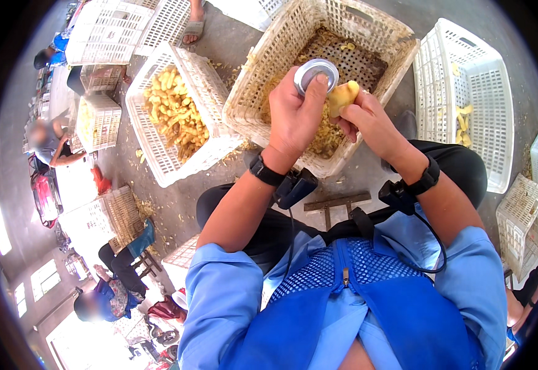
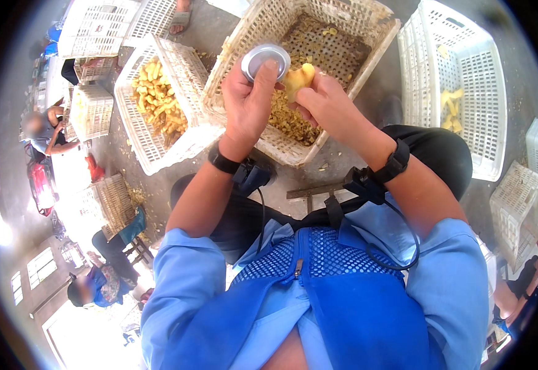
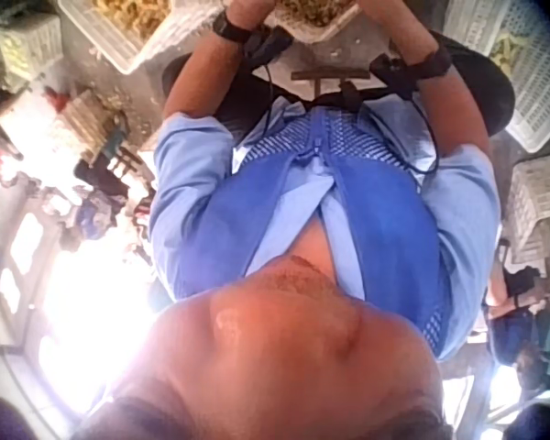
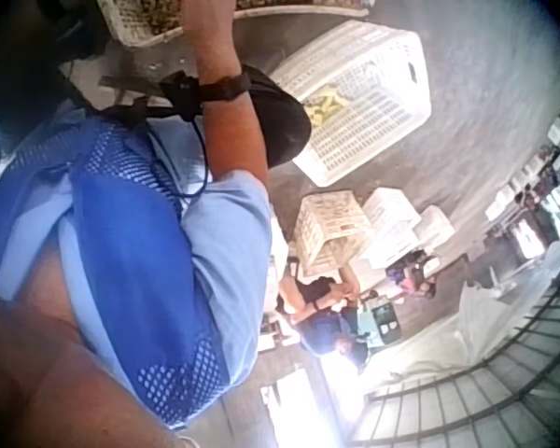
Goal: The person peels ginger root using a metal ring tool by hand, placing the peeled pieces and peelings into different crates.
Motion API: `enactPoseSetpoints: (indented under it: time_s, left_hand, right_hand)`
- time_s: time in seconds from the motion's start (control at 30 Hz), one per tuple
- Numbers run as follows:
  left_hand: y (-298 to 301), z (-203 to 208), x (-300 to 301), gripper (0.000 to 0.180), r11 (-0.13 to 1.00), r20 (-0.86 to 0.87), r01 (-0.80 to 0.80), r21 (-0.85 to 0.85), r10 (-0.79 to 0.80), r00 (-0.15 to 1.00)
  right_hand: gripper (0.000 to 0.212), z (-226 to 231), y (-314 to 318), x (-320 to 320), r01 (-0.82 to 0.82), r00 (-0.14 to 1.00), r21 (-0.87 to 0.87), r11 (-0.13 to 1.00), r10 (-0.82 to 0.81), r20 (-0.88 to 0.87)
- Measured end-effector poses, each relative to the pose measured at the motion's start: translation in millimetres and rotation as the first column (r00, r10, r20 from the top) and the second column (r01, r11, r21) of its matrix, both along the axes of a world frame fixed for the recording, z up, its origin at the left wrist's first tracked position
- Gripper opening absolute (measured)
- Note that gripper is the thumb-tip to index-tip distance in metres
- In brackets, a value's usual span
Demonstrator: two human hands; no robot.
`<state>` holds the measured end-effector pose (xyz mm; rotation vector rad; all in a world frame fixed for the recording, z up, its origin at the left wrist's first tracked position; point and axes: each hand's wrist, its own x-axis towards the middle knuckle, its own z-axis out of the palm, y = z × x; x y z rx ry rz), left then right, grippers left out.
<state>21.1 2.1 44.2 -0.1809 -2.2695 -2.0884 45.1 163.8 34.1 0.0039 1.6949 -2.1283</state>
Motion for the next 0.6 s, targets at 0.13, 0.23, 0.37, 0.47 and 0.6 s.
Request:
enactPoseSetpoints:
  time_s: [0.13,0.23,0.37,0.47,0.6]
  left_hand:
    - [-1.5,0.7,2.3,0.019,0.998,0.002,0.021,-0.059,-0.021,1.0]
    - [-2.9,-1.3,1.8,0.018,0.996,-0.014,0.018,-0.091,-0.02,1.0]
    - [-2.3,-0.8,4.0,0.017,0.992,0.001,0.015,-0.126,-0.015,1.0]
    - [1.2,-5.4,5.7,0.015,0.987,-0.008,-0.011,-0.16,0.009,1.0]
    - [8.1,-8.3,5.8,0.016,0.952,-0.112,-0.063,-0.299,0.03,0.993]
  right_hand:
    - [0.016,0.7,0.9,0.2,-0.038,0.998,-0.008,0.999,0.038,0.051]
    - [0.017,-0.5,1.1,-0.7,-0.054,0.998,0.008,0.998,0.054,0.044]
    - [0.017,-2.1,1.2,-0.1,-0.045,0.999,0.046,0.998,0.044,0.028]
    - [0.018,-10.2,-5.6,4.1,0.065,0.997,0.068,0.996,-0.063,-0.033]
    - [0.021,-20.4,-2.6,7.5,0.097,0.979,0.366,0.925,-0.022,-0.202]
